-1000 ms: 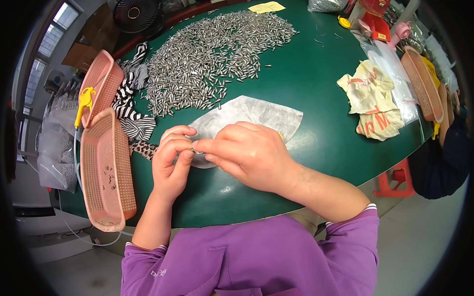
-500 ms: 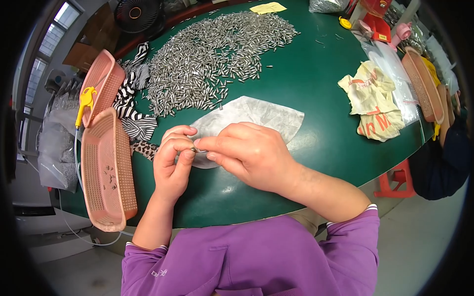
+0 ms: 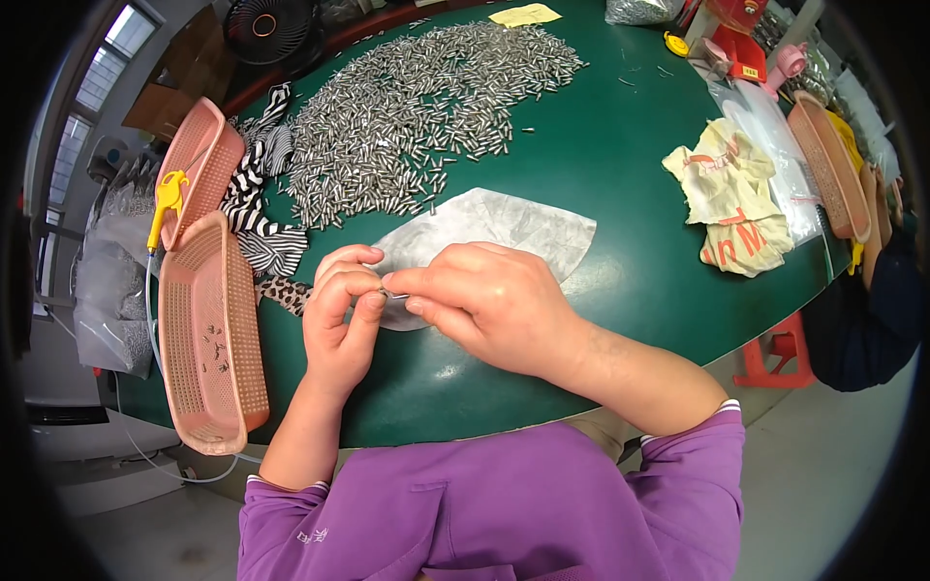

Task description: Assembling small metal and plastic hardware components at a workbench.

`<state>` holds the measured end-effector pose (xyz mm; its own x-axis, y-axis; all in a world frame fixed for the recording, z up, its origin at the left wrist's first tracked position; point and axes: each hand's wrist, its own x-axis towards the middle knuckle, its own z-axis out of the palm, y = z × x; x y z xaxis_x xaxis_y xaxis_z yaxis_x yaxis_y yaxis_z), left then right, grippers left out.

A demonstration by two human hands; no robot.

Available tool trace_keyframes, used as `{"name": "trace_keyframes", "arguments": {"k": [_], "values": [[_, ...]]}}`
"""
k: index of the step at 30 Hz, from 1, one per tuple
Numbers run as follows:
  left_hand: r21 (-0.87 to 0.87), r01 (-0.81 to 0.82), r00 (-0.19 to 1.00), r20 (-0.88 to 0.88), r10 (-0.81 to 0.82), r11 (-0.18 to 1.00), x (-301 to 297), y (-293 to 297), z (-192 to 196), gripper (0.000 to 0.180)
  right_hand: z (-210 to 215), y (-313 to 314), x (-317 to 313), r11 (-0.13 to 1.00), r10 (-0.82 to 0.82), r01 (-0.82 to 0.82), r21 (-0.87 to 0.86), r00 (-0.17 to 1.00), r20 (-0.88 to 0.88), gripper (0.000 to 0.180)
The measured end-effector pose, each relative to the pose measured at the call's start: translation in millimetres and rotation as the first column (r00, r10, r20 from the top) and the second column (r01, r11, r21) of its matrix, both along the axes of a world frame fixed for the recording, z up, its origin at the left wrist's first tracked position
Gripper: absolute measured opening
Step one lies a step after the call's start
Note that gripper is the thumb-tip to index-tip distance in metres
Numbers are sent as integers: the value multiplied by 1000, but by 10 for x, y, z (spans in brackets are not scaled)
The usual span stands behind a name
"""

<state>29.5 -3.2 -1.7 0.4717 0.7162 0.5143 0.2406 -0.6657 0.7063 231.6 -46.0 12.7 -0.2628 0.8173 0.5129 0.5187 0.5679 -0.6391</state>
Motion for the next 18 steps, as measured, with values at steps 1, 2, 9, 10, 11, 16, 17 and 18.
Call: {"name": "trace_keyframes", "arguments": {"k": [1, 2, 9, 10, 11, 16, 17, 18], "values": [[-3, 1, 1000, -1, -1, 1000, 1, 0, -1, 5, -1, 6, -1, 1000, -3, 2, 28, 1000, 11, 28], [-3, 1, 1000, 0, -1, 1000, 3, 1, 1, 5, 0, 8, 0, 998, -6, 5, 56, 1000, 22, 28], [-33, 24, 1000, 8, -24, 999, 2, 0, -12, 5, 18, 21, 16, 986, -86, 71, 151, 991, 100, 30], [-46, 20, 999, 28, -19, 999, 1, -3, -16, 5, 21, 16, 16, 992, -68, 61, 111, 996, 65, 30], [-44, 22, 999, 29, -21, 999, 0, -3, -21, 5, 23, 12, 14, 996, -51, 49, 71, 998, 29, 30], [-35, 4, 999, 47, -2, 999, -3, -9, -7, 5, -4, 3, 3, 1000, 10, -9, 17, 999, -31, 29], [-36, 3, 999, 47, -1, 999, -5, -7, -8, 5, -4, 2, 2, 1000, 27, -27, 1, 999, -41, 29], [-32, 3, 999, 44, -2, 999, -6, -1, -15, 5, -8, 2, 4, 1000, 27, -27, 0, 999, -41, 29]]}}
